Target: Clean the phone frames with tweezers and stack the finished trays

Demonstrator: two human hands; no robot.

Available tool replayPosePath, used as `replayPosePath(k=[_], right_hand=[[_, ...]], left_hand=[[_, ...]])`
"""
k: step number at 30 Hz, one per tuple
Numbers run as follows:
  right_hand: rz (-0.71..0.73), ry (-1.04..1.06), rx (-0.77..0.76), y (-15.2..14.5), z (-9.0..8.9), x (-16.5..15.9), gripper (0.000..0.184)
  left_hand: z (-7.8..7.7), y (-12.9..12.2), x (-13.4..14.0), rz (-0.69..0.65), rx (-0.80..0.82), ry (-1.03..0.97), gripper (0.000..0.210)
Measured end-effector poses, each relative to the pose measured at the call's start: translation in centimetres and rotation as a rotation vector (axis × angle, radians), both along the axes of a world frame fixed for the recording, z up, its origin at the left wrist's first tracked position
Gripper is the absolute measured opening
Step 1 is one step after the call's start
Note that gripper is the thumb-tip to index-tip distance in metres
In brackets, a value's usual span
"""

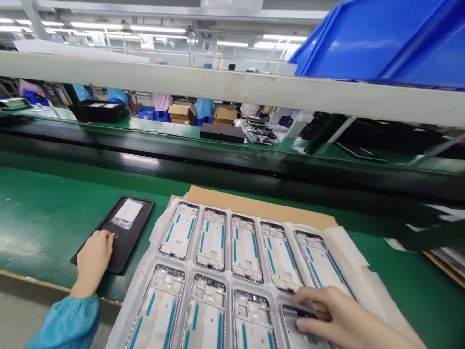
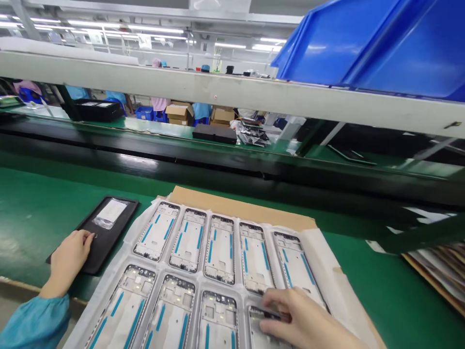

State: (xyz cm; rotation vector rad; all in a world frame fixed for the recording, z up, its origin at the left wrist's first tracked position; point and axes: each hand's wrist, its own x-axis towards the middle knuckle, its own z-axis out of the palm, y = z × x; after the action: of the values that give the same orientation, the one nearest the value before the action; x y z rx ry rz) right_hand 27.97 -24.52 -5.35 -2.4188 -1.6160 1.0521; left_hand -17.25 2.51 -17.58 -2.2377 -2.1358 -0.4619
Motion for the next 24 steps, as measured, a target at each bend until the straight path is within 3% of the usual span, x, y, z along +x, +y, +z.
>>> replayPosePath(k=[3,5,11,15,20,24], right_hand=[[-0.004,-0.037,-0.054,-1.2,-0.1,-0.2,0.06],[-0.002,-0.021,-0.076,-1.8,-0.3,-0.4,0.068],[-0.052,0.287,-0.092,-1.5,-0.7,-0.6,0.036],[-0.111,0.431,-0.138,-1.1,0.1,-0.7,0.024],[0.022,0.328,-0.059,-1.7,2.3,-0.9,0.023],[0.1,0.32,-0.021,-2.8,4.1,0.3,0.008]], left_hand=[[-0.1,0.0,-0.1,0.0,0.005,0.002,0.032],[-0.1,0.1,-0.2,0.0,0.014,-0.021,0.03],[0.5,0.3,-0.3,-0.004,0.037,-0.169,0.019],[1.1,-0.2,-0.1,0.008,0.053,-0.28,0.011],[1.2,-0.5,0.1,0.074,0.076,-0.412,0.014],[0.8,-0.6,0.0,0.077,0.098,-0.526,0.02]])
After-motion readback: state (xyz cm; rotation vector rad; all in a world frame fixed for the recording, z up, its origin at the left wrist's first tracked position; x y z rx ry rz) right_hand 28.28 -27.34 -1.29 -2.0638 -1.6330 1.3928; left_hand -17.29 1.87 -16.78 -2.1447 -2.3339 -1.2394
